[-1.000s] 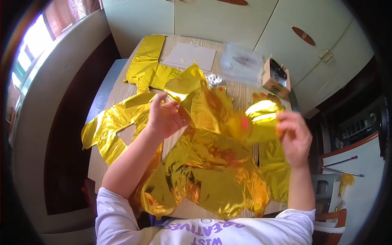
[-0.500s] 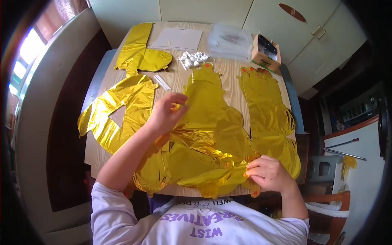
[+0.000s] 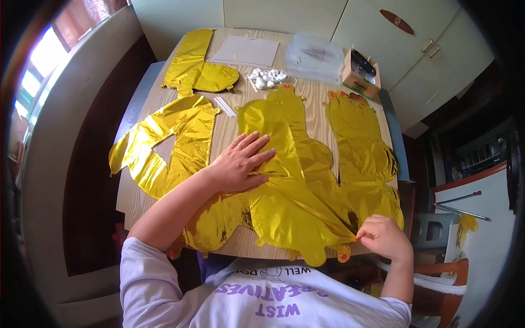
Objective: Folding and organizing gold Mylar balloons into packaging sleeves.
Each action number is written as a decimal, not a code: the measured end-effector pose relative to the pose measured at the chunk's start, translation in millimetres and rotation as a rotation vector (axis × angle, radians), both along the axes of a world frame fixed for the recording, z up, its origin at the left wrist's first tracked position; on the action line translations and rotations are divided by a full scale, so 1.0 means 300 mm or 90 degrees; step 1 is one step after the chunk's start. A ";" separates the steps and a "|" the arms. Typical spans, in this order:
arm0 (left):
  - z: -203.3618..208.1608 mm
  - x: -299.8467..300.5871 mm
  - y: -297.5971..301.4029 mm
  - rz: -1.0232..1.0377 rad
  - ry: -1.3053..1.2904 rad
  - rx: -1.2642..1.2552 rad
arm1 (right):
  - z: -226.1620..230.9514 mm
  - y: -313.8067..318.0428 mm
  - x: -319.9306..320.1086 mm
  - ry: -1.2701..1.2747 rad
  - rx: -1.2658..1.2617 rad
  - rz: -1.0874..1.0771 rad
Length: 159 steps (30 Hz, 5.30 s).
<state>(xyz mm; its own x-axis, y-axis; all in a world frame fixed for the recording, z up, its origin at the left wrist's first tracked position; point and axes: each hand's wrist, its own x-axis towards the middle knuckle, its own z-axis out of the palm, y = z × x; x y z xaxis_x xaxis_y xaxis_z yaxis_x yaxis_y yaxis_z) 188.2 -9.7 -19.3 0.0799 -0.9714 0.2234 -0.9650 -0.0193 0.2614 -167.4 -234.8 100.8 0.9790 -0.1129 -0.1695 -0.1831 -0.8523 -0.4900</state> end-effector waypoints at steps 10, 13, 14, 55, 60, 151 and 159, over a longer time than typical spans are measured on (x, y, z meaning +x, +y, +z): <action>-0.034 0.003 -0.009 0.048 0.066 -0.089 | 0.105 -0.042 0.170 0.344 0.042 0.094; -0.017 0.015 0.026 0.081 0.120 -0.142 | 0.110 -0.057 0.380 0.137 0.054 0.119; 0.015 0.033 0.013 0.095 0.137 -0.131 | 0.075 -0.048 0.449 0.024 -0.001 0.101; 0.104 0.759 -0.141 0.522 0.408 -0.063 | -0.171 -0.045 1.363 -0.328 -0.074 0.122; 0.072 0.782 -0.143 0.526 0.344 -0.132 | -0.297 0.056 1.603 -0.323 -0.131 0.133; 0.081 -0.260 0.291 0.025 0.145 -0.032 | -0.145 0.132 0.283 0.042 0.188 -0.011; 0.093 -0.242 0.277 0.060 0.193 -0.078 | -0.179 0.108 0.293 -0.004 0.169 -0.030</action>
